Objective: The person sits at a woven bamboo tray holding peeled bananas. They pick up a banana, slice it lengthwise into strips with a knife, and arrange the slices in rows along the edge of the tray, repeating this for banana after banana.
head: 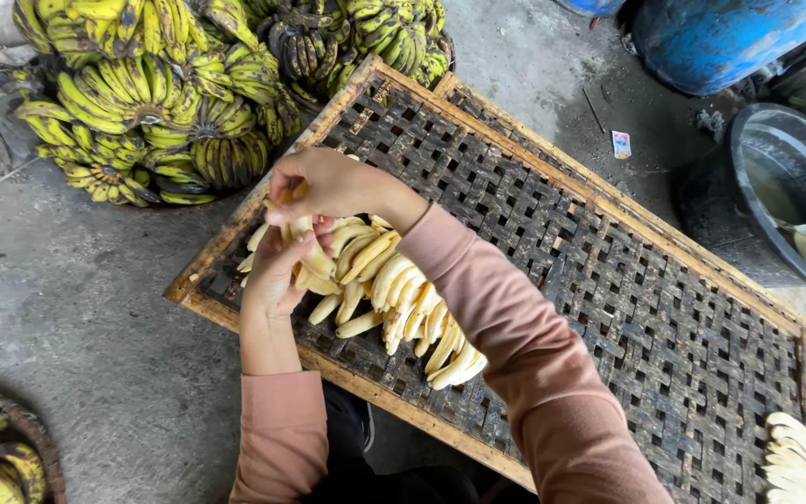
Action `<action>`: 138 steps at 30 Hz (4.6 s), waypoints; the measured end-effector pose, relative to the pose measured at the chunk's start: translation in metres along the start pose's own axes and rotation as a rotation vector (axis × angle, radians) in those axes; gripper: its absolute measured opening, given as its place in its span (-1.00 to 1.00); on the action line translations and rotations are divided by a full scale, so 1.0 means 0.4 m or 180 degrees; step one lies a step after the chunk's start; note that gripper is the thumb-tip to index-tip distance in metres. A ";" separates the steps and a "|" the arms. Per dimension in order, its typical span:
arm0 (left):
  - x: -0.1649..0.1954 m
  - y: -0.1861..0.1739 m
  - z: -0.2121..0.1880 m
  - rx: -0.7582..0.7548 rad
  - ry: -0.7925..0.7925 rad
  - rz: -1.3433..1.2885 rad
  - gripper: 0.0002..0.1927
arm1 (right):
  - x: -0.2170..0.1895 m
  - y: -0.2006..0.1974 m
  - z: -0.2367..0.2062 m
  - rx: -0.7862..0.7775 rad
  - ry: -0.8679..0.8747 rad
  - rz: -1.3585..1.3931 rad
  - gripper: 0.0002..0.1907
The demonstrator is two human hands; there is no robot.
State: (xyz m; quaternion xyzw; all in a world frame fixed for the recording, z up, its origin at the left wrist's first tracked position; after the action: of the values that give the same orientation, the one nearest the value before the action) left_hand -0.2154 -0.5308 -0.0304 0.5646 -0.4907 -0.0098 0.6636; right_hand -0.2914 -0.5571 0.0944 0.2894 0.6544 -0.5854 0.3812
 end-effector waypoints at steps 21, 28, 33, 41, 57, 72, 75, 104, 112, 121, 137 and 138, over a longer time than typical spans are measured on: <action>0.116 -0.120 -0.067 0.1239 0.1067 -0.0119 -0.59 | 0.429 -0.066 0.003 0.0438 0.0235 -0.0297 -0.77; -0.146 0.068 -0.148 0.0682 0.0410 0.0345 -0.53 | 0.269 -0.333 -0.774 0.2077 -0.0228 -0.1115 -0.88; -0.573 0.228 -0.285 0.0036 -0.0981 0.0842 -0.60 | 0.446 -0.284 -1.477 0.2954 0.0701 0.2640 -0.92; -1.338 0.558 -0.516 -0.0507 -0.2468 0.1183 -0.58 | 0.772 -0.275 -2.567 0.4799 0.2273 0.1871 -0.82; -2.096 1.070 -0.626 -0.1119 -0.2849 0.1695 -0.48 | 1.199 -0.757 -3.290 0.3514 0.3113 -0.0658 -0.85; -2.301 1.342 -0.650 -0.1610 -0.3237 0.1289 -0.44 | 1.072 -0.684 -3.068 0.4048 0.2113 0.1098 -0.39; -2.332 1.364 -0.656 -0.1315 -0.3302 0.0815 -0.55 | 0.944 -0.574 -2.863 0.3386 0.2174 0.0453 -0.25; -2.460 1.403 -0.557 -0.0787 -0.3192 0.0680 -0.61 | 1.253 -0.809 -3.228 0.2805 0.3121 -0.0936 -0.80; -2.449 1.417 -0.569 -0.1196 -0.3168 0.0949 -0.42 | 1.284 -0.790 -3.289 0.2926 0.3671 -0.1125 -0.76; -2.441 1.459 -0.624 -0.1631 -0.3156 0.1395 -0.49 | 1.266 -0.777 -3.208 0.2584 0.2937 -0.2040 -0.84; -2.522 1.508 -0.633 -0.2240 -0.2869 0.2231 -0.50 | 1.111 -0.679 -2.925 0.2178 0.1884 0.0899 -0.64; -2.537 1.517 -0.629 -0.2251 -0.2919 0.2171 -0.53 | 1.122 -0.693 -2.930 0.2306 0.2021 0.0923 -0.72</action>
State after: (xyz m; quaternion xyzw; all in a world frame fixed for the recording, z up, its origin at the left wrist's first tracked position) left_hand -0.9030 0.4507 -0.1896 0.0652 -0.8411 -0.1985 0.4989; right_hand -0.9509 0.5284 -0.1021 0.6549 0.4459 -0.5990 0.1157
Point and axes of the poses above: each hand's wrist, its own z-axis towards the middle knuckle, its own y-axis out of the palm, x = y × z, the point moved 10 cm from there along z, towards the middle knuckle, and after that the axes turned 7 degrees about x, right-handed, at the moved point
